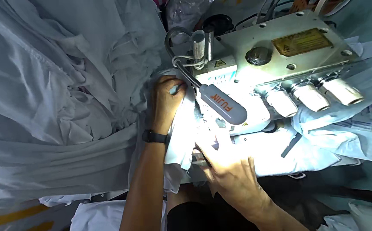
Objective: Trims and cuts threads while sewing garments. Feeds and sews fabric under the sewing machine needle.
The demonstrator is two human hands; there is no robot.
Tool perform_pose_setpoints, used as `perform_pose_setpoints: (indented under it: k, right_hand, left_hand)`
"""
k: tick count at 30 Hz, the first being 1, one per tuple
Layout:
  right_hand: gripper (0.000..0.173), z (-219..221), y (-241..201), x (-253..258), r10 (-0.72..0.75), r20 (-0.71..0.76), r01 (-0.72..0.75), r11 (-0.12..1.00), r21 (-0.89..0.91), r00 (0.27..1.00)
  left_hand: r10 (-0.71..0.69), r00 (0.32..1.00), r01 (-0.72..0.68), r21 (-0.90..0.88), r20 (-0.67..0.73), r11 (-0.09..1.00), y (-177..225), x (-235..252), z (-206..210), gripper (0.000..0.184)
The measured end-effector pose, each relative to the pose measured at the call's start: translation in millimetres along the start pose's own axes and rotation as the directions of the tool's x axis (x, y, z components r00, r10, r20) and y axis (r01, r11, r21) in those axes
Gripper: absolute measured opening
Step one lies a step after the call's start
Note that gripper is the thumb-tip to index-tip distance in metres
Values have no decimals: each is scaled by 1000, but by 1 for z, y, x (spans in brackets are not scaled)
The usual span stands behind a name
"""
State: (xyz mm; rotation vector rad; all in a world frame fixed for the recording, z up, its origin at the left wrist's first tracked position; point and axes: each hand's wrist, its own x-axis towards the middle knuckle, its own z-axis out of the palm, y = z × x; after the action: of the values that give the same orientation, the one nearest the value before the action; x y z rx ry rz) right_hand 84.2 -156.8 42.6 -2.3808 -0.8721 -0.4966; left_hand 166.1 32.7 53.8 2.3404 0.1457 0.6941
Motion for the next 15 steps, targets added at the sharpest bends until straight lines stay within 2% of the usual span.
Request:
perform_pose_setpoints:
  k: [3,5,6,8,12,13,15]
  right_hand:
    - [31,3,10,-15,-57,-152,96,960,263,987]
    - [38,5,22,-29,-63,-160,116,928,354,985]
    - [41,8,29,-37,-53,-144,102,928,358,988]
    - [47,11,41,-49,15,-58,5,941,338,998]
    - [70,-10,46,-42,138,150,-165,969,184,979]
    - [68,-15,44,-38,153,157,-180,967,178,976]
    - [50,-22,41,-31,156,153,-187,957,220,976]
  left_hand:
    - [-68,998,68,40,4,997,10,-25,-12,18]
    - [-177,984,176,118,-8,977,22,-53,-18,25]
    - [-248,968,249,132,-29,959,25,-66,-19,31]
    - [-298,952,305,114,-75,946,27,-91,-22,40]
    - [-242,968,248,112,-65,962,18,-96,-39,46]
    - [-224,974,227,116,-34,967,13,-88,-44,47]
    - [-207,977,202,79,58,976,-1,-75,-49,44]
